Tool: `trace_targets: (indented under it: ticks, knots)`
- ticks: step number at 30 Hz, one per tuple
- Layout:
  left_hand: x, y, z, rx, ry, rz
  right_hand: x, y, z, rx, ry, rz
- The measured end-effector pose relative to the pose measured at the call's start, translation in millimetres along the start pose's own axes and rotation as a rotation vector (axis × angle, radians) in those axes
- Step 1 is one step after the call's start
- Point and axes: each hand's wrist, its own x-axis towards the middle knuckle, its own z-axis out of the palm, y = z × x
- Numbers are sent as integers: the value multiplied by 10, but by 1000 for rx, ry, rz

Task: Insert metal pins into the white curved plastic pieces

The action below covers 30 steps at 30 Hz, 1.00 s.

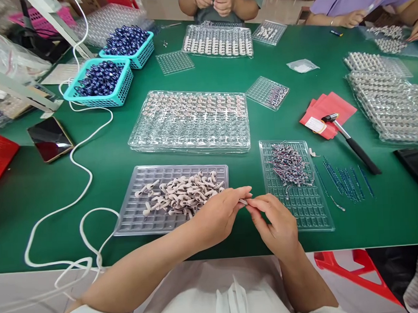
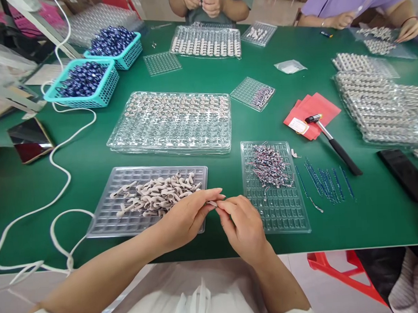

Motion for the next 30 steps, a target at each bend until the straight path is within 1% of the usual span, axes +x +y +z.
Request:
trace_targets:
  ticks: [5, 8, 12, 17, 19, 23, 27, 30]
  knots:
    - [-37, -34, 24, 46, -53, 13, -4, 2, 7, 8, -21, -3]
    - [-54, -36, 37, 50, -60, 14, -2, 7, 17, 1, -31, -8]
    - [-19, -1, -31, 1, -50, -72, 7, 4, 21, -12, -10, 19]
    - [64, 37, -156, -153, -65, -155, 8, -6, -11, 3, 12, 91]
    - [84, 53, -172, -225, -44, -183, 2, -14, -36, 48, 7, 117]
    - [92, 85, -166, -349, 28, -221, -17, -28, -85, 212, 3, 198]
    - [81, 91, -150, -378, 78, -196, -30, -32, -92, 271, 62, 264]
    - [73, 75, -138, -357, 93, -153, -26, -34, -81, 260, 73, 243]
